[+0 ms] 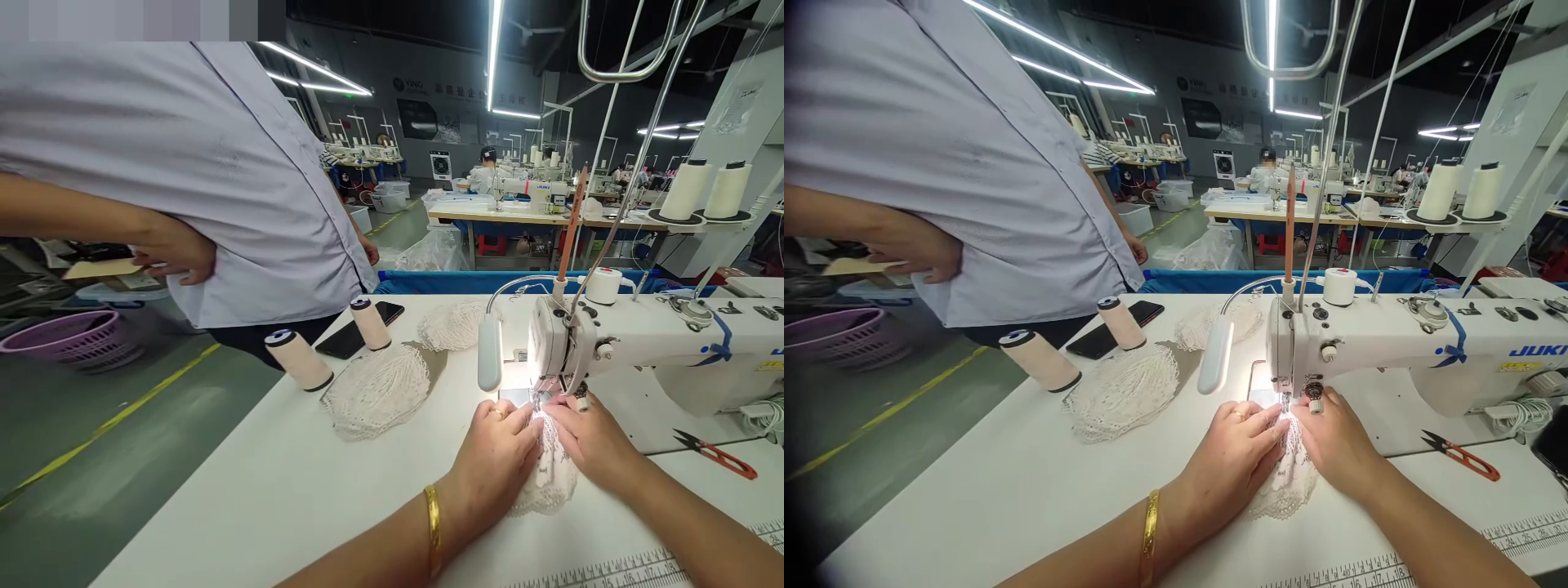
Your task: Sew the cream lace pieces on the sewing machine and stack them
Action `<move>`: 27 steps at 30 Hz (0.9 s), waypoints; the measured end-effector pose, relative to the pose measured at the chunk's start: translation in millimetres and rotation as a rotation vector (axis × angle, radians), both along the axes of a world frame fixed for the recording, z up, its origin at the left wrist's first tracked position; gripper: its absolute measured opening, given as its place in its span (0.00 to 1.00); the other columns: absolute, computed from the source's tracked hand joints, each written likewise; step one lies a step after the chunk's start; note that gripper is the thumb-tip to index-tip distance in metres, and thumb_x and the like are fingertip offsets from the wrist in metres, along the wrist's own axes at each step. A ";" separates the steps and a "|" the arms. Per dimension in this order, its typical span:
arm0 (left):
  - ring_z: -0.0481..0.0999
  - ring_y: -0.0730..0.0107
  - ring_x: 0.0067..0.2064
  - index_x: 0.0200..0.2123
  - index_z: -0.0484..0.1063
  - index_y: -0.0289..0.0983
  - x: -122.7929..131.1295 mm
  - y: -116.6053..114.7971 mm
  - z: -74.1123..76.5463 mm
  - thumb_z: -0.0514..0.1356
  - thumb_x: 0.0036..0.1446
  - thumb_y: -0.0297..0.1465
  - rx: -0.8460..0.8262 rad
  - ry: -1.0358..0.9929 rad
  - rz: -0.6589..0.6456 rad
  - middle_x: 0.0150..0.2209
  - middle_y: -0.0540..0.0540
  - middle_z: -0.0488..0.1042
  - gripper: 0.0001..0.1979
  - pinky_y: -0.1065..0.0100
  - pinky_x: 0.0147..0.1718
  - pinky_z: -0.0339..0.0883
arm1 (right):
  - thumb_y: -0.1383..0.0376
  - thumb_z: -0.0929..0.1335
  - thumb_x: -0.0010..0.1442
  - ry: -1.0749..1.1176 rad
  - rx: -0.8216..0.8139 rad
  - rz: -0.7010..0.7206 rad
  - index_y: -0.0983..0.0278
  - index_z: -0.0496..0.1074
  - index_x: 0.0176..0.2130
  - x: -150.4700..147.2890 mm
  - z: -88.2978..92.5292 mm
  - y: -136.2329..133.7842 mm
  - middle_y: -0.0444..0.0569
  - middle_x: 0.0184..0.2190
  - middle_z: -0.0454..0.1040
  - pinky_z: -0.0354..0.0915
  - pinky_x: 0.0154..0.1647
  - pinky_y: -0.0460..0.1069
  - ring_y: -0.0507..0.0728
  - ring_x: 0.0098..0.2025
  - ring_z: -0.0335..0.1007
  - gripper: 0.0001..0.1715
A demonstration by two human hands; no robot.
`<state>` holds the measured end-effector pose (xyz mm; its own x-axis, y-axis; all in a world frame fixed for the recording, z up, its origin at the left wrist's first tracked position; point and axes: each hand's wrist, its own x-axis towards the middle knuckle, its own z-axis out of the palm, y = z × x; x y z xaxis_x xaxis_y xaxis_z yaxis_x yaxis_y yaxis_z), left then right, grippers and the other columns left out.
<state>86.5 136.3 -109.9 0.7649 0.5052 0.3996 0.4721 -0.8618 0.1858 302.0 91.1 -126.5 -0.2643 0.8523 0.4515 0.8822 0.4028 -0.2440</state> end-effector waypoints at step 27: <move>0.76 0.50 0.53 0.46 0.74 0.43 -22.8 22.3 -28.1 0.77 0.48 0.42 -0.020 0.025 -0.157 0.56 0.44 0.77 0.25 0.56 0.49 0.67 | 0.62 0.68 0.71 -0.005 0.048 0.330 0.57 0.65 0.42 1.2 -6.1 -12.6 0.45 0.35 0.74 0.70 0.36 0.51 0.58 0.36 0.70 0.05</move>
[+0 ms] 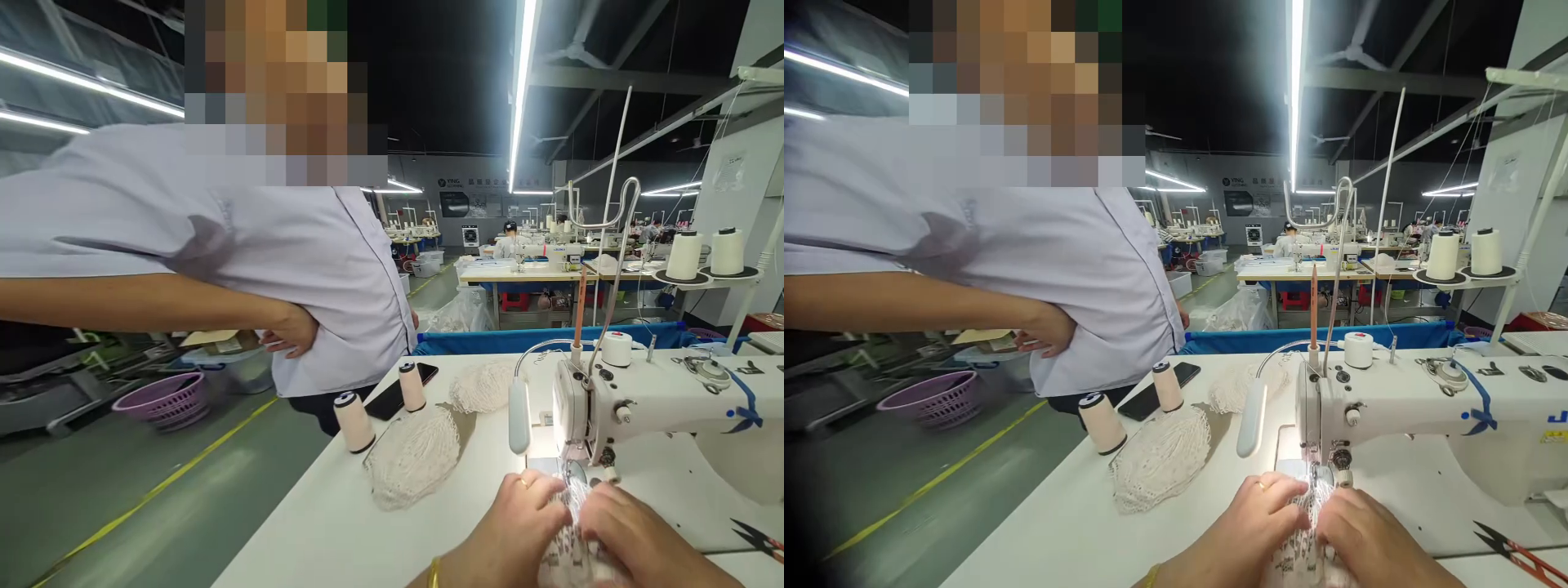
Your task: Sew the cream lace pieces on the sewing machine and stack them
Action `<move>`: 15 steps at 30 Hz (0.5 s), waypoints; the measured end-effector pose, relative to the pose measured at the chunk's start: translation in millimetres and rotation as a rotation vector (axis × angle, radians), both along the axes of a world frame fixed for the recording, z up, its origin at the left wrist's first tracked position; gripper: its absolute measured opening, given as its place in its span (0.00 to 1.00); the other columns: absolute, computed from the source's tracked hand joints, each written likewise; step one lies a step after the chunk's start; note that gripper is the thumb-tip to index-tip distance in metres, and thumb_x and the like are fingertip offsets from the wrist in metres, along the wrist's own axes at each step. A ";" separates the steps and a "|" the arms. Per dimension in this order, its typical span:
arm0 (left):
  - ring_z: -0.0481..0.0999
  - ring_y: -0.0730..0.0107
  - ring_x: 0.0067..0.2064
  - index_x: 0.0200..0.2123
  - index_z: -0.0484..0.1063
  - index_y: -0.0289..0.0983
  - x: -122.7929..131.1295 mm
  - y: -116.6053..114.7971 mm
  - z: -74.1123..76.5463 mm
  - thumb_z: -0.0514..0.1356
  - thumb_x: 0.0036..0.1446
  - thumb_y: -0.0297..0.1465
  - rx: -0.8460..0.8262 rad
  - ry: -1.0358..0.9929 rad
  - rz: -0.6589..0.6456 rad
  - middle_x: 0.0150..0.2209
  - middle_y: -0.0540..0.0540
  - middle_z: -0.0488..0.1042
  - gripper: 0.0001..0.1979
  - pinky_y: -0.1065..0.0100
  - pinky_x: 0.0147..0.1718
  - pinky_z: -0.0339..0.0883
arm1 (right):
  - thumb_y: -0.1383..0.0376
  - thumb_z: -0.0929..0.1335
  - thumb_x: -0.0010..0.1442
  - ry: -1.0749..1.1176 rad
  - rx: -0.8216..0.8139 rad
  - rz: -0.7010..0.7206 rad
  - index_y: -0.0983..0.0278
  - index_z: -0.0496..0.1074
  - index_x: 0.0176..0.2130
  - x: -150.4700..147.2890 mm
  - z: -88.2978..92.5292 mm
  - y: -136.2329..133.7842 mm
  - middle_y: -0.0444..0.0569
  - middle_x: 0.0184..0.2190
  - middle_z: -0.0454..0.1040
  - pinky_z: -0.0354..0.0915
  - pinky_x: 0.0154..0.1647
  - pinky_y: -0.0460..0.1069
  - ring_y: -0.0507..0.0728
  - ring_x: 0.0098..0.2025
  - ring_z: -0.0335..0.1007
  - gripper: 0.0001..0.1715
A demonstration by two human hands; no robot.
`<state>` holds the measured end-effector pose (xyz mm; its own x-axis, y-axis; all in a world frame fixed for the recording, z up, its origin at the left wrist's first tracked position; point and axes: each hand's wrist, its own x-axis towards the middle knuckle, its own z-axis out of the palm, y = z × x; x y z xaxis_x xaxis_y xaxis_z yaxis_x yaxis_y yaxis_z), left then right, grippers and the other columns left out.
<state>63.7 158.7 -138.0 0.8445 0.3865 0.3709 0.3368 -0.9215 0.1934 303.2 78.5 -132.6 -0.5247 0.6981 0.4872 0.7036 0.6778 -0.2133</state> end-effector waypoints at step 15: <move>0.67 0.69 0.29 0.33 0.62 0.40 10.8 -17.7 31.6 0.50 0.60 0.20 -0.383 -0.216 0.112 0.29 0.51 0.71 0.09 0.69 0.29 0.62 | 0.65 0.61 0.76 0.321 -0.148 -0.034 0.57 0.69 0.45 -4.1 17.8 -5.0 0.46 0.36 0.76 0.69 0.40 0.51 0.58 0.39 0.72 0.09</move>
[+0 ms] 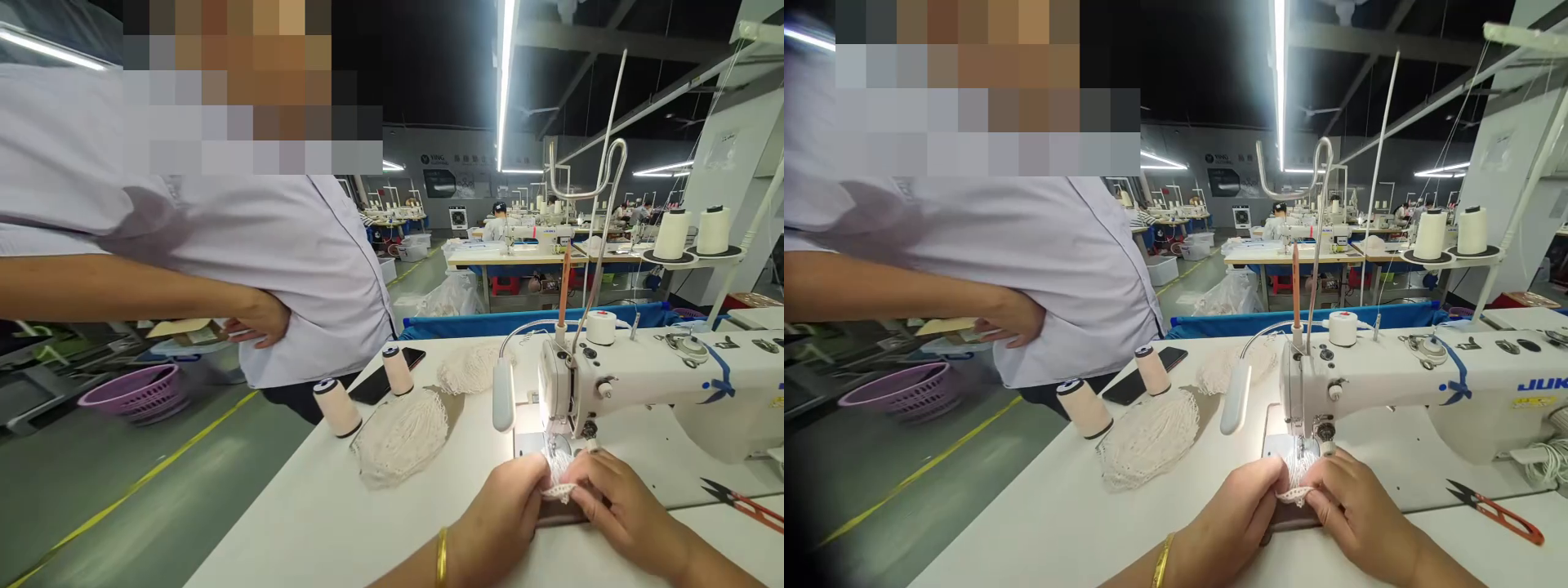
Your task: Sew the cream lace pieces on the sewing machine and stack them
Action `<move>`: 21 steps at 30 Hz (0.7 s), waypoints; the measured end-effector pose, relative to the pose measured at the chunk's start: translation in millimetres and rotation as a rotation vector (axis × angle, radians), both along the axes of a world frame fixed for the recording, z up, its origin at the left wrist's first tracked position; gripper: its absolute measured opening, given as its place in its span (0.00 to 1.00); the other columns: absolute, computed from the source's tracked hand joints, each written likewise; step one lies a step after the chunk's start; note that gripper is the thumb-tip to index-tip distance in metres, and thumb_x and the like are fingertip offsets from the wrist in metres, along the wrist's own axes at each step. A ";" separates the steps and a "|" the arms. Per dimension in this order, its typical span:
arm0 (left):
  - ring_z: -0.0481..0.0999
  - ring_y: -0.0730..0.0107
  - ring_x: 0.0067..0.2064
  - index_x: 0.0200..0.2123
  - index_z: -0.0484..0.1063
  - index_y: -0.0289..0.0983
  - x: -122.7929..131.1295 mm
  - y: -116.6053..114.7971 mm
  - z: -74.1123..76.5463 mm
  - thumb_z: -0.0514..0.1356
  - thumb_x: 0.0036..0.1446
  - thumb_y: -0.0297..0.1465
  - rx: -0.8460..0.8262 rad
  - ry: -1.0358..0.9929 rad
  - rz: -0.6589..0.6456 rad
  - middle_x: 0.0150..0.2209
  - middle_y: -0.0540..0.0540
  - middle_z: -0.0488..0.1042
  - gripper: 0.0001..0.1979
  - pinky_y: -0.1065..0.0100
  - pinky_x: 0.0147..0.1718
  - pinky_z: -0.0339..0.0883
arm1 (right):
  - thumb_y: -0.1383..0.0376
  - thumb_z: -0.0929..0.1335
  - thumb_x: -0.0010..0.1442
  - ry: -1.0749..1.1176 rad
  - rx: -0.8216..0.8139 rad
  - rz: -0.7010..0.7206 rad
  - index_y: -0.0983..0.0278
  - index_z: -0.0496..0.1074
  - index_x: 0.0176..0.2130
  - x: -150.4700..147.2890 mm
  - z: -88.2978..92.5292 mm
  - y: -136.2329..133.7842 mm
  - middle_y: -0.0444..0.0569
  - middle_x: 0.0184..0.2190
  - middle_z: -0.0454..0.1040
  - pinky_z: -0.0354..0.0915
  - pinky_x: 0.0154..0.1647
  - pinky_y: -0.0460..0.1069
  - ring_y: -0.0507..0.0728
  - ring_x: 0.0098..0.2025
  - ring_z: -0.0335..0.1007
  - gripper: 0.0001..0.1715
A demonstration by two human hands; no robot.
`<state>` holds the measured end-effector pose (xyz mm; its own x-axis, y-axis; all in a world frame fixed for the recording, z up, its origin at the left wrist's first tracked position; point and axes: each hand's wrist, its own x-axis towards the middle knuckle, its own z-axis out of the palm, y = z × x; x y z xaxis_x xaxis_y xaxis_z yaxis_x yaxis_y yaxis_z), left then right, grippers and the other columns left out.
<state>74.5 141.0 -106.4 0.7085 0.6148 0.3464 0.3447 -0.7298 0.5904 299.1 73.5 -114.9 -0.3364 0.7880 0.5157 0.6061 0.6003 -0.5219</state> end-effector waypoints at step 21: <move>0.70 0.66 0.36 0.28 0.69 0.37 20.9 24.6 -7.0 0.53 0.51 0.18 -0.014 0.014 -0.025 0.34 0.48 0.69 0.10 0.69 0.37 0.67 | 0.54 0.63 0.76 0.253 0.004 -0.268 0.60 0.73 0.39 -3.6 -3.9 7.2 0.43 0.31 0.76 0.68 0.34 0.47 0.53 0.31 0.71 0.17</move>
